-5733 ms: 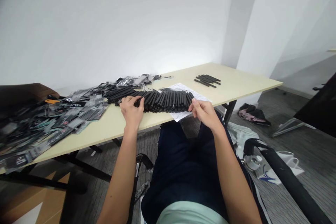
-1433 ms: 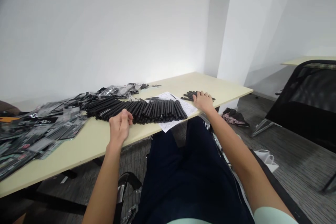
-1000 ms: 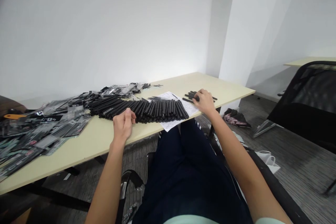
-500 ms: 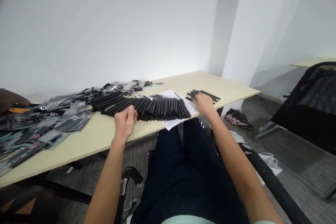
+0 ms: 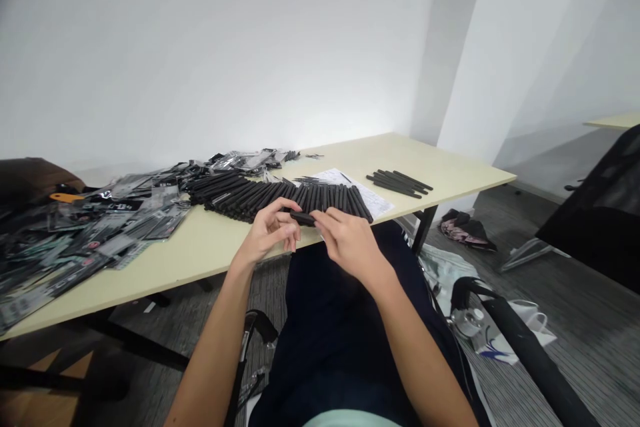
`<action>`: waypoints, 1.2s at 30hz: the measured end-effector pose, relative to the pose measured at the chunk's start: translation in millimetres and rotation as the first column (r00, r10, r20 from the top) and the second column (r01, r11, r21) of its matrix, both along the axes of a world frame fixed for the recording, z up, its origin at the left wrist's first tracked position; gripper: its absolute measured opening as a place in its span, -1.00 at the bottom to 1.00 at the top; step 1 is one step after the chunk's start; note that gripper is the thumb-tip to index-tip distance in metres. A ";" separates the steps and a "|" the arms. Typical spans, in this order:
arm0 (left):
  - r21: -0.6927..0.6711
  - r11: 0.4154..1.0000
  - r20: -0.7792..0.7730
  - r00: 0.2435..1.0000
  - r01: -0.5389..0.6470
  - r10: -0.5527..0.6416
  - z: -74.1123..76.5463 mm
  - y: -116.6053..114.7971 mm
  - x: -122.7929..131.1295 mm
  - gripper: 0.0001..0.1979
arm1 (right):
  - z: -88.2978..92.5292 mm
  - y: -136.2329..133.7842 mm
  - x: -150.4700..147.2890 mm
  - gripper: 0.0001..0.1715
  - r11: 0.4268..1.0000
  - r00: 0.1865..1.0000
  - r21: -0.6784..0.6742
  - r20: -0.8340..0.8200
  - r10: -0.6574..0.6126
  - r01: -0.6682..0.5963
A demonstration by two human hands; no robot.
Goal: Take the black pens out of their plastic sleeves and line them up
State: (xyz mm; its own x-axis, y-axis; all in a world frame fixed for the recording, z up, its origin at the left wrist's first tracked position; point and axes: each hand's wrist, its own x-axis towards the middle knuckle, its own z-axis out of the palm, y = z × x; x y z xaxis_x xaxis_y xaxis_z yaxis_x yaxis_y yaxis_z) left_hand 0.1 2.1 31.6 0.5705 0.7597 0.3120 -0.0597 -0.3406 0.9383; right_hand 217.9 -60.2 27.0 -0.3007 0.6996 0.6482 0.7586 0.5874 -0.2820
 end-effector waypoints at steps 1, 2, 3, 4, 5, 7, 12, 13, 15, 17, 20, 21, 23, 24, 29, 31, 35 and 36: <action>0.002 1.000 -0.007 1.000 0.004 -0.004 -0.1 -0.6 0.6 -0.53 | -2.2 -3.5 -6.4 -0.57 1.000 0.999 0.004 0.037 -0.016 0.016; 0.008 1.000 -0.016 1.000 0.002 -0.002 -0.5 -1.1 1.3 -0.56 | -4.9 -6.1 -11.8 -0.57 0.999 0.996 0.009 0.074 -0.038 0.038; 0.014 1.000 -0.023 1.000 -0.007 0.007 -1.1 -1.4 1.9 -0.58 | -7.8 -8.1 -16.2 -0.58 0.998 0.992 0.016 0.109 -0.062 0.060; 0.017 1.000 -0.028 0.999 -0.020 0.020 -1.8 -1.6 2.6 -0.60 | -10.5 -9.3 -19.7 -0.58 0.996 0.987 0.024 0.136 -0.084 0.081; 0.017 0.999 -0.031 0.999 -0.034 0.035 -2.6 -1.6 3.1 -0.61 | -12.8 -9.7 -22.2 -0.58 0.994 0.983 0.034 0.153 -0.104 0.100; 0.013 0.998 -0.025 0.998 -0.060 0.060 -4.5 -1.5 3.7 -0.61 | -16.0 -8.5 -24.6 -0.58 0.991 0.977 0.046 0.166 -0.131 0.125; -0.027 0.997 -0.003 0.997 -0.074 0.074 -8.7 -0.1 4.7 -0.59 | -21.3 2.4 -19.2 -0.57 0.995 0.970 0.012 0.219 -0.103 0.103; -0.036 0.997 -0.004 0.997 -0.073 0.073 -9.4 0.4 5.0 -0.59 | -22.6 4.7 -17.7 -0.57 0.994 0.968 0.004 0.227 -0.105 0.107; -0.041 0.997 -0.005 0.997 -0.072 0.072 -10.7 1.6 5.6 -0.58 | -25.3 8.2 -15.7 -0.57 0.993 0.966 -0.006 0.234 -0.111 0.115; -0.030 0.996 -0.013 0.997 -0.080 0.080 -11.9 2.5 5.9 -0.58 | -27.0 9.7 -14.8 -0.58 0.993 0.967 -0.017 0.231 -0.108 0.115; -0.017 0.995 -0.036 0.995 -0.097 0.097 -13.4 3.0 6.0 -0.58 | -25.2 8.7 -12.4 -0.61 0.992 0.971 -0.049 0.216 -0.105 0.118; -0.015 0.994 -0.038 0.994 -0.104 0.104 -13.7 2.9 6.0 -0.58 | -23.5 7.9 -10.6 -0.62 0.991 0.972 -0.064 0.210 -0.104 0.120; -0.009 0.992 -0.035 0.992 -0.122 0.122 -13.6 2.6 6.0 -0.58 | -19.1 6.4 -5.1 -0.64 0.988 0.976 -0.098 0.196 -0.096 0.117; -0.003 0.992 -0.035 0.991 -0.130 0.129 -13.2 2.2 5.9 -0.58 | -17.0 5.9 -1.7 -0.64 0.987 0.978 -0.116 0.188 -0.089 0.112; 0.064 0.994 -0.136 0.986 -0.086 0.094 -8.4 -0.7 5.0 -0.62 | -13.7 6.5 9.9 -0.65 0.984 0.984 -0.162 0.169 -0.047 0.075; 0.089 0.994 -0.189 0.979 -0.061 0.077 -6.7 -2.0 4.3 -0.62 | -15.1 7.3 10.2 -0.66 0.986 0.986 -0.163 0.164 -0.017 0.045; 0.102 0.994 -0.224 0.972 -0.050 0.072 -6.0 -3.3 3.9 -0.66 | -16.7 8.5 8.0 -0.68 0.987 0.988 -0.161 0.154 0.022 0.003; 0.102 0.994 -0.226 0.972 -0.049 0.071 -6.3 -3.4 4.1 -0.67 | -16.6 8.7 7.4 -0.69 0.987 0.988 -0.164 0.151 0.028 -0.002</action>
